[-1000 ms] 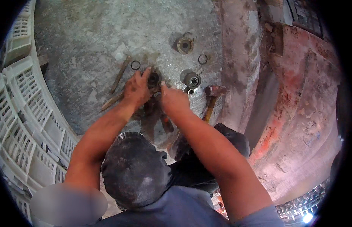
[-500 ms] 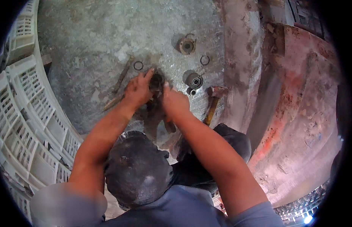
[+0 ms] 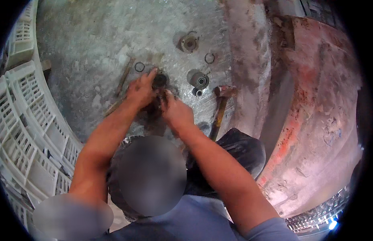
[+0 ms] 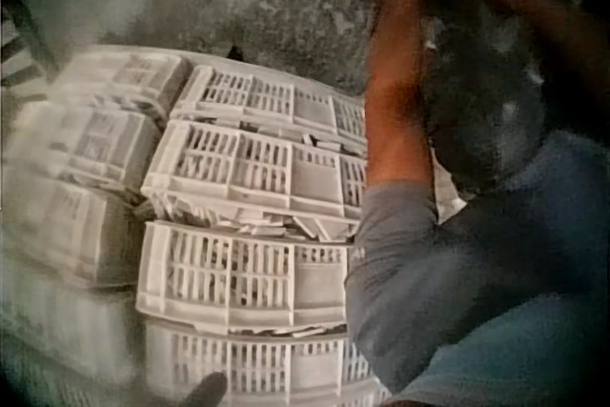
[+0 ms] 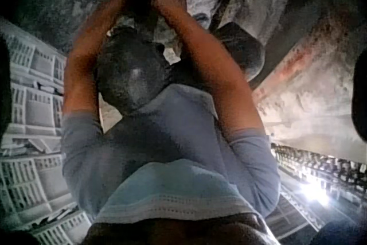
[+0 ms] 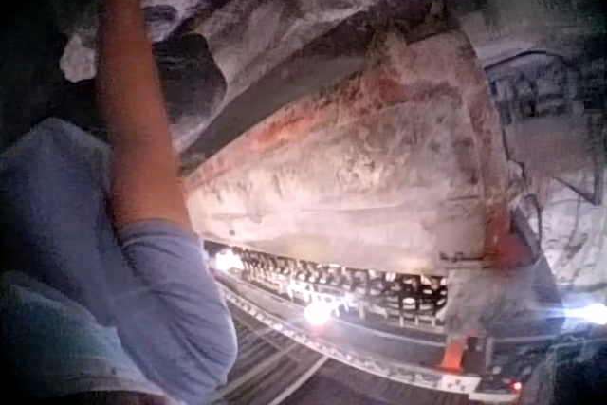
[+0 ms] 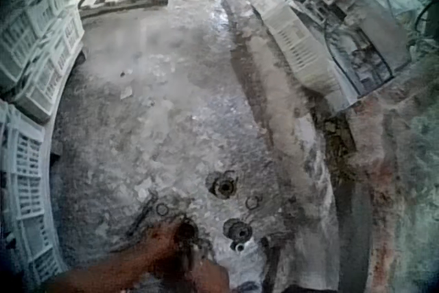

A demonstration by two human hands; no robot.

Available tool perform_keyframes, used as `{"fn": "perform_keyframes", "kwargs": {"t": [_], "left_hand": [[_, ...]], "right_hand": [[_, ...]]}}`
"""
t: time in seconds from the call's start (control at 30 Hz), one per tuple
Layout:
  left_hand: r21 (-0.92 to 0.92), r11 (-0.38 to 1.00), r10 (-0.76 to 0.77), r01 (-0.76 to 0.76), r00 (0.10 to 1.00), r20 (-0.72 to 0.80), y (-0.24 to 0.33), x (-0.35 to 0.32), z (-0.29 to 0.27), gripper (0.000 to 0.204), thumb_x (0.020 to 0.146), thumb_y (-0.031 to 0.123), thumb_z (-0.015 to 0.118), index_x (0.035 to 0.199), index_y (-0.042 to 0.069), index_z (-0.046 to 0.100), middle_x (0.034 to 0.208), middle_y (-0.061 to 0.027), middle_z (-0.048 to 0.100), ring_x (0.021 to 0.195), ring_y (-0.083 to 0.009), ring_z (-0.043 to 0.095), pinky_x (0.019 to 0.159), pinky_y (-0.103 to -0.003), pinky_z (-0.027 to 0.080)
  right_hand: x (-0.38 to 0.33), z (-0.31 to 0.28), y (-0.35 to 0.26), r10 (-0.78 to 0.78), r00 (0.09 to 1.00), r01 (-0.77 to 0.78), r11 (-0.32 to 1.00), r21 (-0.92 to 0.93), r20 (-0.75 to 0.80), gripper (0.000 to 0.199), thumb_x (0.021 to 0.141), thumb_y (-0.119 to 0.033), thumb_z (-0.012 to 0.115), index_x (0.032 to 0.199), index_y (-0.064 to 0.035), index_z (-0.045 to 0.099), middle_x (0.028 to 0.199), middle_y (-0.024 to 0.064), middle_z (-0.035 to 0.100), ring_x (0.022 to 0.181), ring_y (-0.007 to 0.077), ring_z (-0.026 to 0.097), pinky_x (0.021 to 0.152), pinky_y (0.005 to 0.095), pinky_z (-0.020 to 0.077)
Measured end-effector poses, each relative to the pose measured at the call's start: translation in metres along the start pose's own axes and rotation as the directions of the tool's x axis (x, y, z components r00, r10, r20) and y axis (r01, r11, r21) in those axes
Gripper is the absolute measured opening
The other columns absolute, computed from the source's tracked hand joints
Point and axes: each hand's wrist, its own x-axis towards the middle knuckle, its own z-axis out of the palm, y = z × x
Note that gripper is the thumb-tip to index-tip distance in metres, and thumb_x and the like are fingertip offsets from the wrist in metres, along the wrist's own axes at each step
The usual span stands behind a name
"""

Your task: The person is sitting on the floor, using a screwdriver and pliers to disassemble and manipulate mechanical parts, including bearings and rings. They repeatedly pry and adjust components, occasionally using a hammer to tap parts into place.

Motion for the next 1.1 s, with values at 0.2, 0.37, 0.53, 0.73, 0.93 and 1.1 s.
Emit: {"fn": "perform_keyframes", "kwargs": {"t": [0.2, 0.37, 0.53, 0.73, 0.93, 1.1], "left_hand": [[-0.068, 0.997, -0.042, 0.045, 0.998, 0.044, 0.011, 0.001, -0.009, 0.076, 0.081, 0.037, 0.073, 0.145, 0.018, 0.036, 0.124, -0.0162, 0.056, 0.116, -0.038, 0.055, 0.099, -0.047, 0.043], [-0.055, 0.998, -0.029, 0.03, 0.999, 0.019, 0.006, 0.001, -0.004, 0.078, 0.081, 0.039, 0.072, 0.145, 0.015, 0.035, 0.126, -0.0179, 0.056, 0.118, -0.0384, 0.054, 0.099, -0.047, 0.043], [-0.019, 0.999, -0.027, 0.027, 0.999, 0.029, 0.006, 0.002, -0.004, 0.077, 0.081, 0.041, 0.072, 0.143, 0.014, 0.036, 0.126, -0.0185, 0.056, 0.118, -0.038, 0.054, 0.099, -0.047, 0.043], [-0.053, 0.998, -0.031, 0.034, 0.998, 0.047, 0.005, 0.003, -0.004, 0.075, 0.079, 0.04, 0.073, 0.141, 0.014, 0.038, 0.124, -0.0181, 0.056, 0.117, -0.037, 0.055, 0.098, -0.047, 0.044], [-0.024, 1.0, 0.011, -0.013, 0.998, -0.063, -0.001, 0.0, 0.005, 0.076, 0.078, 0.043, 0.074, 0.141, 0.015, 0.04, 0.122, -0.0175, 0.058, 0.115, -0.0371, 0.057, 0.096, -0.047, 0.046], [-0.003, 1.0, -0.021, 0.021, 0.999, -0.048, 0.009, -0.003, -0.005, 0.076, 0.077, 0.044, 0.075, 0.139, 0.014, 0.042, 0.121, -0.018, 0.059, 0.113, -0.0373, 0.058, 0.095, -0.048, 0.046]], "right_hand": [[0.004, 0.021, 0.011, 0.079, 0.987, -0.031, 0.95, 0.311, -0.143, 0.044, 0.097, -0.031, 0.046, 0.135, -0.0085, 0.048, 0.113, 0.0258, 0.063, 0.104, 0.0457, 0.06, 0.089, 0.0512, 0.0477], [0.018, 0.047, 0.008, 0.064, 0.976, 0.036, 0.896, 0.442, -0.21, 0.047, 0.099, -0.031, 0.044, 0.138, -0.0048, 0.044, 0.119, 0.0282, 0.06, 0.11, 0.0465, 0.057, 0.093, 0.0501, 0.0459], [0.017, 0.052, 0.005, 0.126, 0.966, 0.031, 0.811, 0.584, -0.226, 0.046, 0.1, -0.03, 0.044, 0.137, -0.0038, 0.044, 0.12, 0.0281, 0.059, 0.112, 0.0456, 0.056, 0.093, 0.0491, 0.0456], [0.02, 0.056, 0.012, 0.234, 0.954, -0.033, 0.703, 0.711, -0.187, 0.042, 0.1, -0.03, 0.045, 0.133, -0.0032, 0.048, 0.117, 0.029, 0.061, 0.109, 0.0465, 0.058, 0.088, 0.0502, 0.0467], [0.023, 0.052, 0.019, 0.195, 0.962, -0.01, 0.722, 0.692, -0.19, 0.043, 0.1, -0.032, 0.044, 0.131, -0.002, 0.05, 0.118, 0.0281, 0.061, 0.111, 0.045, 0.057, 0.091, 0.0477, 0.0459], [0.018, 0.034, 0.013, 0.199, 0.972, -0.089, 0.81, 0.579, -0.129, 0.043, 0.099, -0.03, 0.045, 0.131, -0.0015, 0.051, 0.118, 0.028, 0.061, 0.113, 0.0463, 0.057, 0.093, 0.0464, 0.046]]}}
